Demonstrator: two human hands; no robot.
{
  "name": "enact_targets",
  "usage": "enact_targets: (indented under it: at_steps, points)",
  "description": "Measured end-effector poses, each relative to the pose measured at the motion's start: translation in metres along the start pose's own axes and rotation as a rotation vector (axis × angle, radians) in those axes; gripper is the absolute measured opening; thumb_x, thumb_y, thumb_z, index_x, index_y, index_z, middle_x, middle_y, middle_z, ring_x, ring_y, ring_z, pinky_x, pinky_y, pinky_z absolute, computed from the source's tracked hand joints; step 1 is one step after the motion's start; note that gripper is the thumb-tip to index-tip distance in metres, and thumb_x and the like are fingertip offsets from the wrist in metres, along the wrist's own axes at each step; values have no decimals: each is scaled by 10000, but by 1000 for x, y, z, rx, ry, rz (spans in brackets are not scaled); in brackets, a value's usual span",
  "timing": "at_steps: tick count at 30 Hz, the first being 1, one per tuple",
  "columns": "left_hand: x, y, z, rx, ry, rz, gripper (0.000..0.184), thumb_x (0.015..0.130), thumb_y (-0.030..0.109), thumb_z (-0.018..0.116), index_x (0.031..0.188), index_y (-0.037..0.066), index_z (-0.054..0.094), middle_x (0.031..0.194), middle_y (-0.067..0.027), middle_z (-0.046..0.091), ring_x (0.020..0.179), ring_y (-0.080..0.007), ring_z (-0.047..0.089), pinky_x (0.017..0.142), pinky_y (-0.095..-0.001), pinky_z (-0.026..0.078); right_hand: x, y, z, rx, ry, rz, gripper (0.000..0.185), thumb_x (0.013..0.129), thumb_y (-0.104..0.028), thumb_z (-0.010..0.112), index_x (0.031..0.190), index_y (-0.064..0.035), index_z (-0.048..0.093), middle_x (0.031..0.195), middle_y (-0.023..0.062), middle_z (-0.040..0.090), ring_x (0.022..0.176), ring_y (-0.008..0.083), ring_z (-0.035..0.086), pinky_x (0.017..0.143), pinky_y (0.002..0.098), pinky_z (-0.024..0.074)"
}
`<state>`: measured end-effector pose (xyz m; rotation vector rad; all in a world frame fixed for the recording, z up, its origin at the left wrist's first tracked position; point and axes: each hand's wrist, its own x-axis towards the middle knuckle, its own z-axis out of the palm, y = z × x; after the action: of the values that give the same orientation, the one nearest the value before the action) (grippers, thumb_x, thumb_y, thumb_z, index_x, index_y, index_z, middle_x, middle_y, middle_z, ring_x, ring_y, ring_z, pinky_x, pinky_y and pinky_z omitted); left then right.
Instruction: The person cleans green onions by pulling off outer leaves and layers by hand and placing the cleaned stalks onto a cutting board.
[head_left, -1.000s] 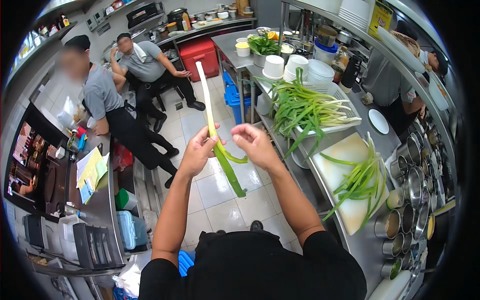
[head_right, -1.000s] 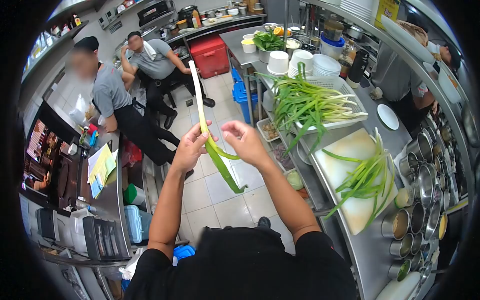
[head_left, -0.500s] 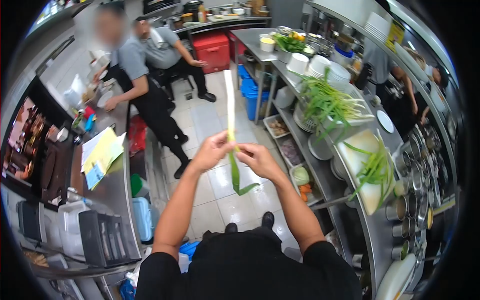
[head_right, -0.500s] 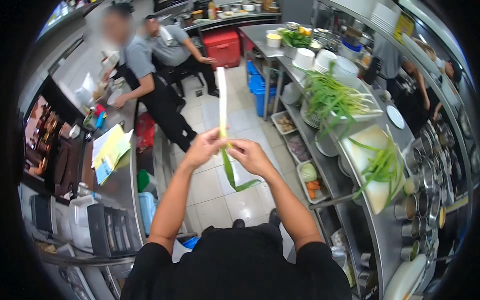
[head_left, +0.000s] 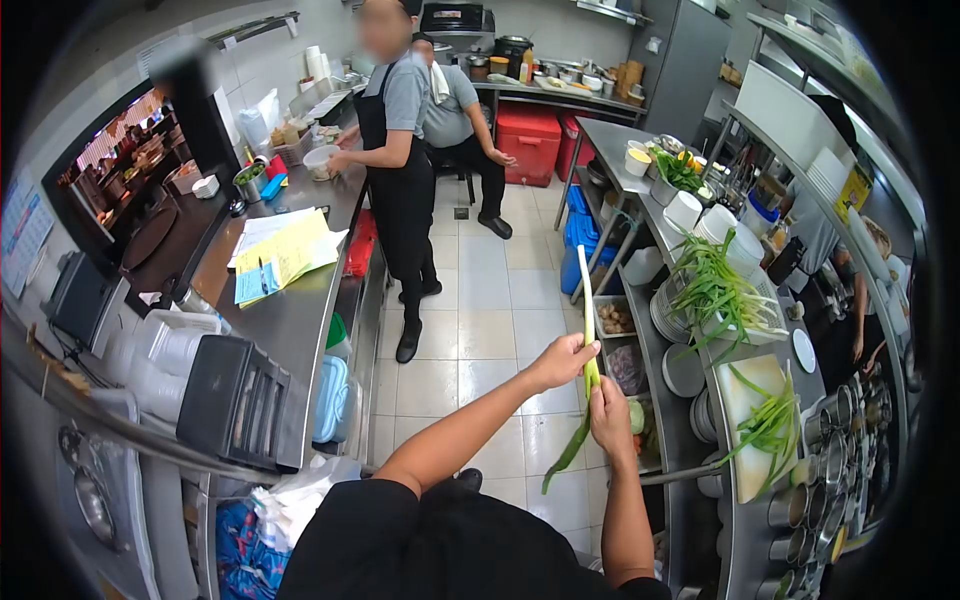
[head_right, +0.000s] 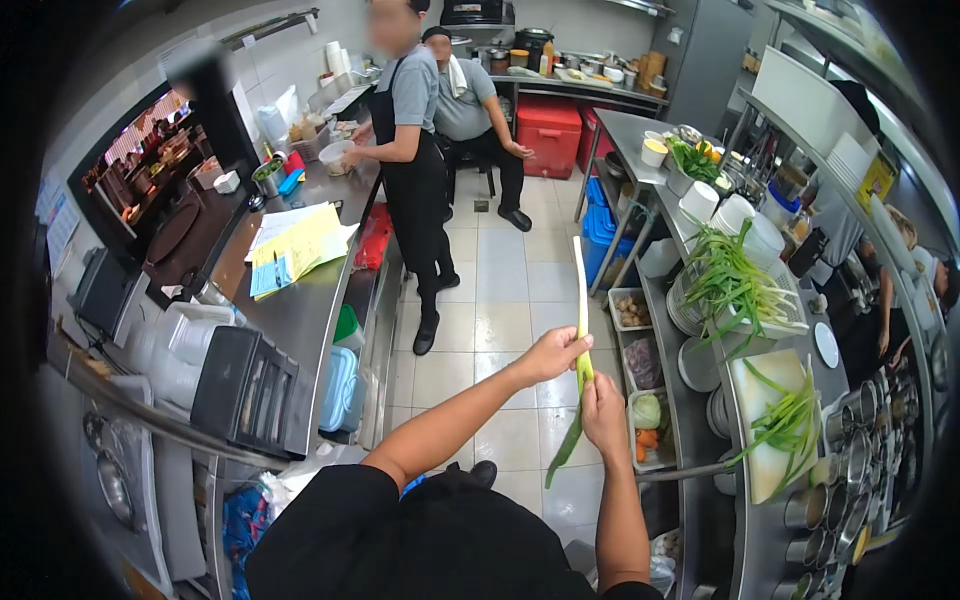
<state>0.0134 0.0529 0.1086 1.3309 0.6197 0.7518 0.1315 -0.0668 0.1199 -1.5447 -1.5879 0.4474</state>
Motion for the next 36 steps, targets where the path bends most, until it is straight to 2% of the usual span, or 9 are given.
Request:
enact_targets:
  at_steps: [7,9,12,15,20,27,33,34,36]
  points:
    - [-30,-28,65,-3,-7,-75,296,967,345,485,875,70,540,653,36,487,526,-43,417,468,-202,334,-69,10,-39,-54,11,101,186,921,-126,450,928,35,544,832,231,556,797,404,553,690,437,427]
    - [-30,-38,70,257,-24,78,199,914,264,554,955,69,559,793,-46,560,681,-168,542,593,-304,446,-89,29,-42,-56,57,78,206,929,-164,450,891,20,535,810,234,549,783,399,551,669,448,419]
    - [-30,-24,88,622,-53,189,186,911,252,528,909,70,567,712,-36,531,615,-160,523,541,-307,425,-99,28,-65,182,24,76,236,960,-205,417,868,-3,498,704,89,472,657,197,465,616,355,399]
    - [-36,12,121,241,-61,-239,319,945,346,480,777,80,533,586,11,452,493,-84,414,436,-247,318,-104,34,-93,588,-144,327,274,927,-280,497,768,-63,554,657,-14,505,607,97,459,548,264,362]
    - [-27,12,146,63,-285,-337,310,947,346,507,819,66,540,611,10,474,466,-62,381,392,-196,261,-118,20,-131,995,-242,433,221,910,-248,556,805,-54,577,718,15,576,634,97,541,559,221,399]
    - [-33,17,168,60,-348,-266,272,959,326,497,851,80,539,621,25,471,471,-48,385,398,-194,269,-137,27,-126,700,-98,333,235,946,-241,492,814,-67,578,666,-16,536,605,59,494,528,219,349]
    - [-49,18,188,107,-278,-85,268,968,330,475,823,106,504,600,47,434,477,-38,381,416,-191,281,-153,23,-117,289,274,232,240,941,-213,443,823,-37,558,604,-15,450,560,66,427,517,258,353]
    - [-51,15,192,95,-243,-56,265,967,342,475,831,116,502,608,58,422,489,-34,385,428,-184,286,-155,20,-115,278,316,284,202,888,-189,469,817,-14,541,643,157,512,580,274,514,560,395,395]
    - [-52,10,199,86,-223,-33,261,969,339,471,824,122,489,609,60,416,489,-32,380,426,-185,283,-157,25,-107,185,460,163,202,883,-183,470,813,-7,537,679,168,529,617,301,526,576,402,400]
